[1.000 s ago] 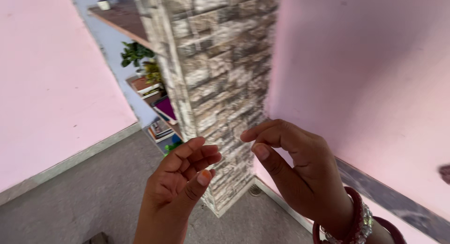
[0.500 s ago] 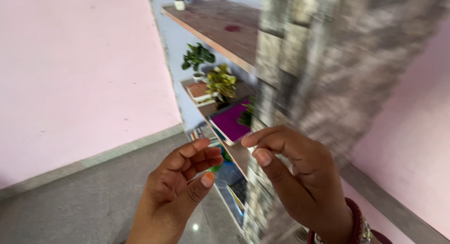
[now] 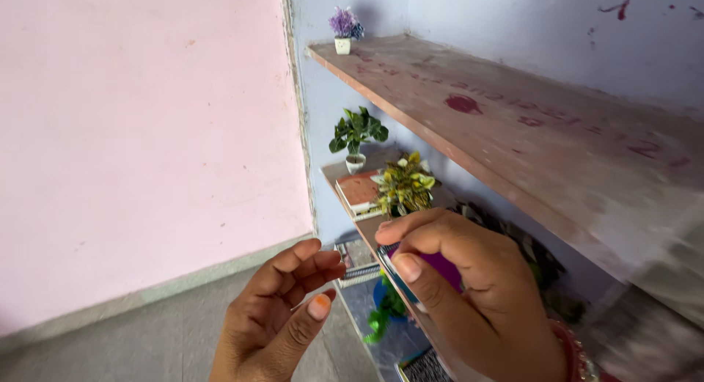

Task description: The person picks up books, a framed photo, and several potted plants from wall shelves and places them onto a window sill. The person handles each item one at a time, moving them from the shelves to the window sill.

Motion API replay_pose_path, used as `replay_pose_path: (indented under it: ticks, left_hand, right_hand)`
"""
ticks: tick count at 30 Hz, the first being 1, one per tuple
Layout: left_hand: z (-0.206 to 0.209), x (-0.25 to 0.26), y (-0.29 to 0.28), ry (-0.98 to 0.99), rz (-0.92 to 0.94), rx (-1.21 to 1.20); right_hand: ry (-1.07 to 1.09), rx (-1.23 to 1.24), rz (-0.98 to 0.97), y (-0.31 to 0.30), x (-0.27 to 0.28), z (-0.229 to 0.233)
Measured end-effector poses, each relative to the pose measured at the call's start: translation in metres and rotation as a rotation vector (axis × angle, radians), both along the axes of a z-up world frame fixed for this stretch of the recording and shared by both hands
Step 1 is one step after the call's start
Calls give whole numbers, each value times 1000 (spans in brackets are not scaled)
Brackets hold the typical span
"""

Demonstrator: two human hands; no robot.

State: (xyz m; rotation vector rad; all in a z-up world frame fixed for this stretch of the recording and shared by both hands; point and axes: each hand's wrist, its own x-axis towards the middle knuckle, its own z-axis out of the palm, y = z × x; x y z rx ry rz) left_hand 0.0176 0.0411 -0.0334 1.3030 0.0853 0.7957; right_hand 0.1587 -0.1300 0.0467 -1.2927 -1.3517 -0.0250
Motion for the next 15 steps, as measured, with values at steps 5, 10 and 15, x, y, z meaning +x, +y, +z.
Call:
replay_pose_path:
  ticks: [5,10,15]
  left_hand:
    - [8,34,89,-12,-56,-10]
    - [38,63,189,134,-65,-30]
    - [51,101,278,145,-123,-27]
  right_hand:
    - [78,-65,-72,69,33,9]
    - [-18,43,-219,158,61,26]
    - [-58,-20,-380,211,82,33]
